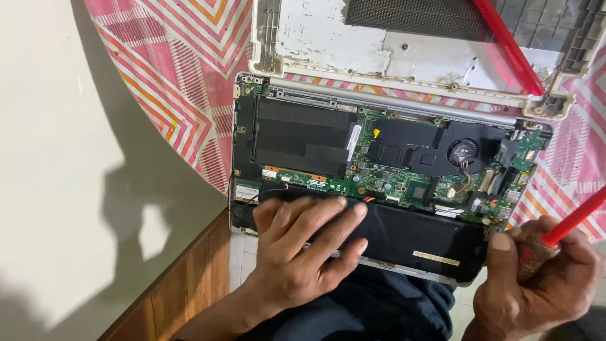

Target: Installing a replacement battery into a laptop and connecting it to the motherboard.

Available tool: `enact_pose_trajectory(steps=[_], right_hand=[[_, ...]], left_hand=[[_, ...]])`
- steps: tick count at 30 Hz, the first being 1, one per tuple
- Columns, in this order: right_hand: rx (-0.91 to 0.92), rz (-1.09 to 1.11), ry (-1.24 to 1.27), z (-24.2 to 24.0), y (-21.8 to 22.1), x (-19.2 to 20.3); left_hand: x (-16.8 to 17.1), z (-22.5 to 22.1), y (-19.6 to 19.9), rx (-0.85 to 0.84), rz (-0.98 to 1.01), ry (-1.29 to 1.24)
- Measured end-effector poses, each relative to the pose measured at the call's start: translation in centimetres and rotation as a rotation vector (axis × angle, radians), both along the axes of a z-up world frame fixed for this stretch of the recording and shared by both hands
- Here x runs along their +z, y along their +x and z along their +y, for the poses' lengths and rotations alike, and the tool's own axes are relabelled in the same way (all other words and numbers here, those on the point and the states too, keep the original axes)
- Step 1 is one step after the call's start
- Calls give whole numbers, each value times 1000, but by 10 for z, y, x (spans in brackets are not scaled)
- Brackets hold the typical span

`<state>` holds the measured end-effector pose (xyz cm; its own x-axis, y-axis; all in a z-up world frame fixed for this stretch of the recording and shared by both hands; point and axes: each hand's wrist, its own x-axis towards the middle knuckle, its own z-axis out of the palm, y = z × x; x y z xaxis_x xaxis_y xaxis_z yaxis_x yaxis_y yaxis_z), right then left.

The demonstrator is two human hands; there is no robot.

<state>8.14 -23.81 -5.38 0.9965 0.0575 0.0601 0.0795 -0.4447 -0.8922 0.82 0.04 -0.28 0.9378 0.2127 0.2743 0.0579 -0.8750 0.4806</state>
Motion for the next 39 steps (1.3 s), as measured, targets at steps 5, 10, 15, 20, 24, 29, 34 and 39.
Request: enact_pose_trajectory(steps=[5, 10, 15, 20, 24, 29, 34, 39], right_hand=[[-100, -47, 11, 7, 9, -10], [-138, -38, 92, 9, 6, -13], [-104, -63, 77, 9, 7, -12], [-95, -61, 63, 12, 8, -9], [-75, -58, 79, 13, 8, -7], [-99, -49, 59, 15, 7, -5], [-102, -47, 58, 19, 9, -2], [-76, -55, 38, 15, 9, -5]], left_hand=[[-11, 2, 15, -137, 61, 50], [-7, 0, 19, -153, 66, 12], [-10, -3, 20, -151, 78, 8], [-8, -3, 23, -141, 104, 10], [-8, -2, 25, -166, 134, -16], [5, -7, 30, -137, 142, 154], [10, -8, 35, -140, 149, 173], [5, -7, 34, -112, 142, 45]])
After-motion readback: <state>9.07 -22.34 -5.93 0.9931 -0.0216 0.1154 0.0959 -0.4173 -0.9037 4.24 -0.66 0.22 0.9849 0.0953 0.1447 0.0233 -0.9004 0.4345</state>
